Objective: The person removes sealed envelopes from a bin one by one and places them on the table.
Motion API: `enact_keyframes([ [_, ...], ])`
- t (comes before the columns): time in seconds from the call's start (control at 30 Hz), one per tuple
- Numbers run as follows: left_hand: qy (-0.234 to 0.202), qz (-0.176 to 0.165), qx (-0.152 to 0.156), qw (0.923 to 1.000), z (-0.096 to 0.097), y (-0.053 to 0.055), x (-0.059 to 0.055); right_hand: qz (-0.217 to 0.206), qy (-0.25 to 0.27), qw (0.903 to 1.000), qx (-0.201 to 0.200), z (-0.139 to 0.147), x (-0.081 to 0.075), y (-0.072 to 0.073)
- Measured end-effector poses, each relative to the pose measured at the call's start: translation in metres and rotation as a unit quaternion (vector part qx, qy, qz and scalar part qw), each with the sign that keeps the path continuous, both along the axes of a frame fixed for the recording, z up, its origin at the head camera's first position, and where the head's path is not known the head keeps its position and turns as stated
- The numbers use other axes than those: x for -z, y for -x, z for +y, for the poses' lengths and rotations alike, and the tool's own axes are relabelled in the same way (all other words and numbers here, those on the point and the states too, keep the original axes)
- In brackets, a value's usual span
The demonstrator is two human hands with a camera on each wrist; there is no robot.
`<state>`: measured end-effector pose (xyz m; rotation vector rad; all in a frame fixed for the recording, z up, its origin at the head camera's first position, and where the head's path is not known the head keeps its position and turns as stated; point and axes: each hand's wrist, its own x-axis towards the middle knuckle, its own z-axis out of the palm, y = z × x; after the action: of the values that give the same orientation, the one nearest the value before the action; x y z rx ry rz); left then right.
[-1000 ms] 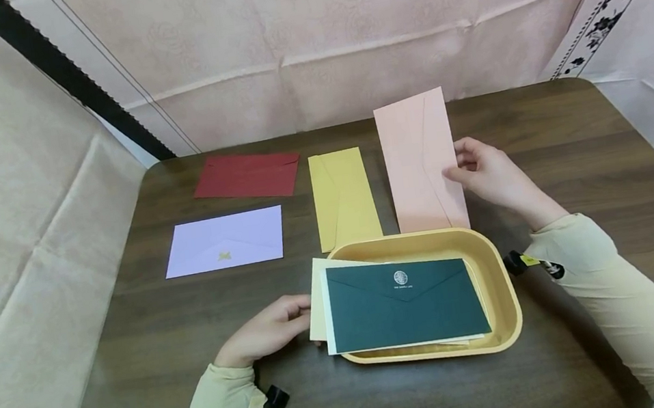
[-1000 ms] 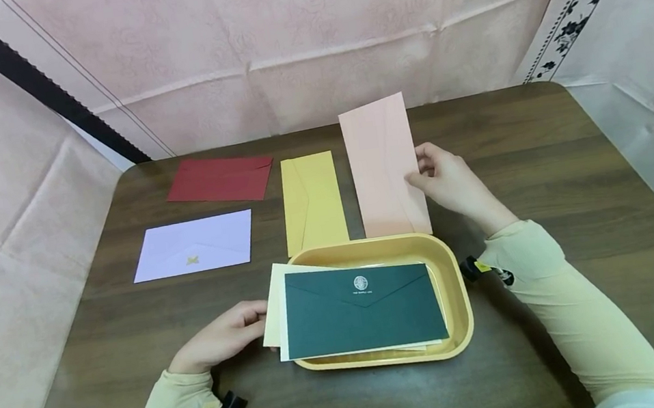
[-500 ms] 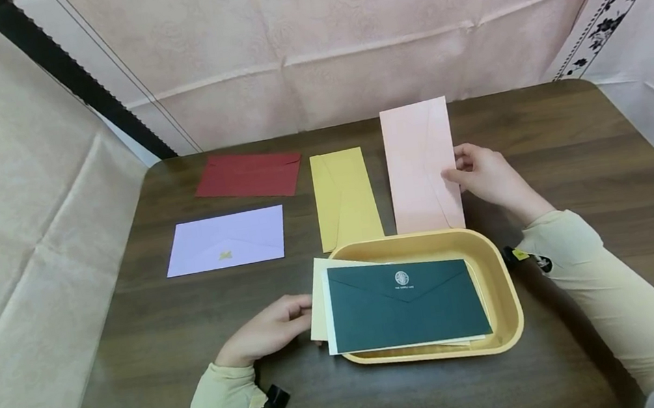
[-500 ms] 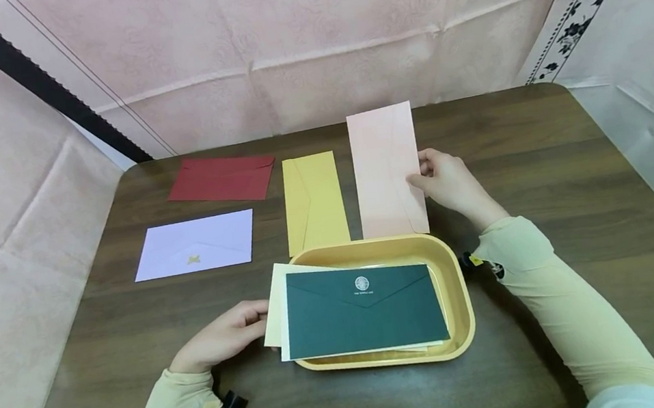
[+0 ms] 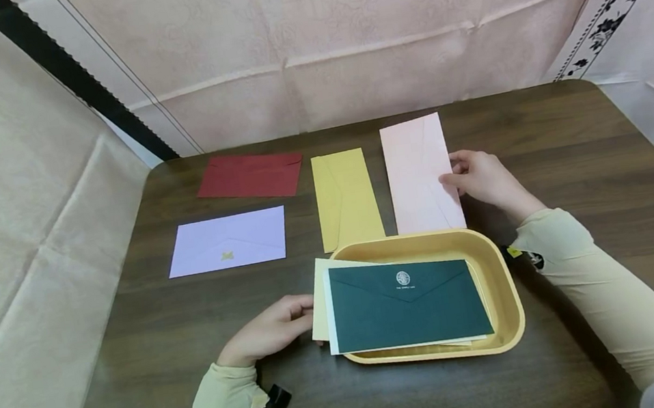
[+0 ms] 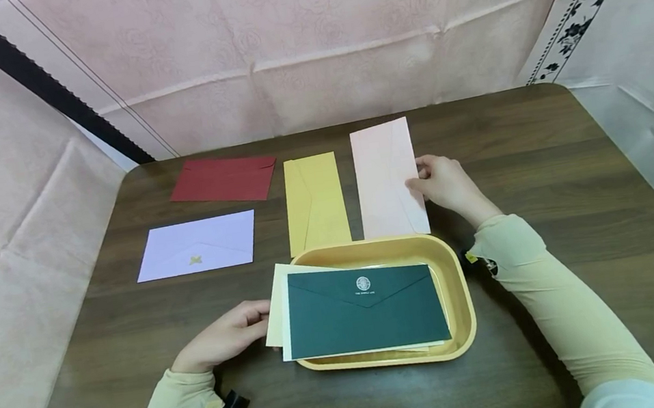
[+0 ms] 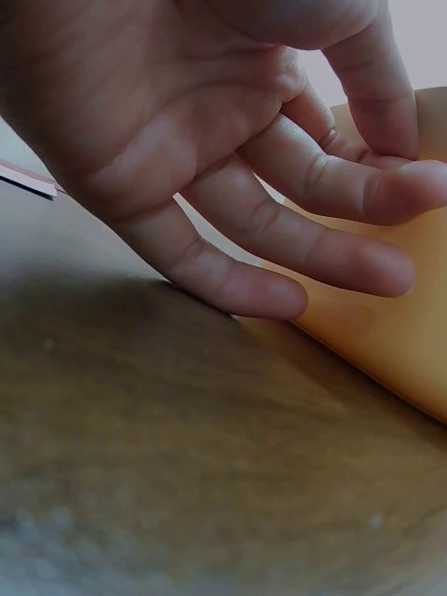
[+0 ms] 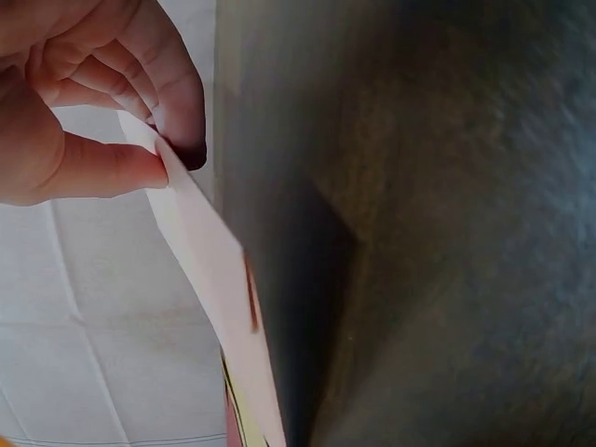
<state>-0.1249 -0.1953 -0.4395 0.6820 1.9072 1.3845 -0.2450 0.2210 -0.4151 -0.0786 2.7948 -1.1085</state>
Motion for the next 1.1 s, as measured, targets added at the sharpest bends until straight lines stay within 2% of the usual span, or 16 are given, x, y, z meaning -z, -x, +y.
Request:
enact_keyframes([
  [0.47, 0.002, -0.001, -0.002, 1.0, 0.001, 0.0, -0.001, -0.016, -0.017, 0.9997, 0.005, -0.003, 0.011, 0.001],
  [1.1, -0.001, 0.0, 0.001, 1.0, 0.001, 0.0, 0.0, -0.044, -0.032, 0.9985, -0.002, -0.003, 0.013, 0.004],
])
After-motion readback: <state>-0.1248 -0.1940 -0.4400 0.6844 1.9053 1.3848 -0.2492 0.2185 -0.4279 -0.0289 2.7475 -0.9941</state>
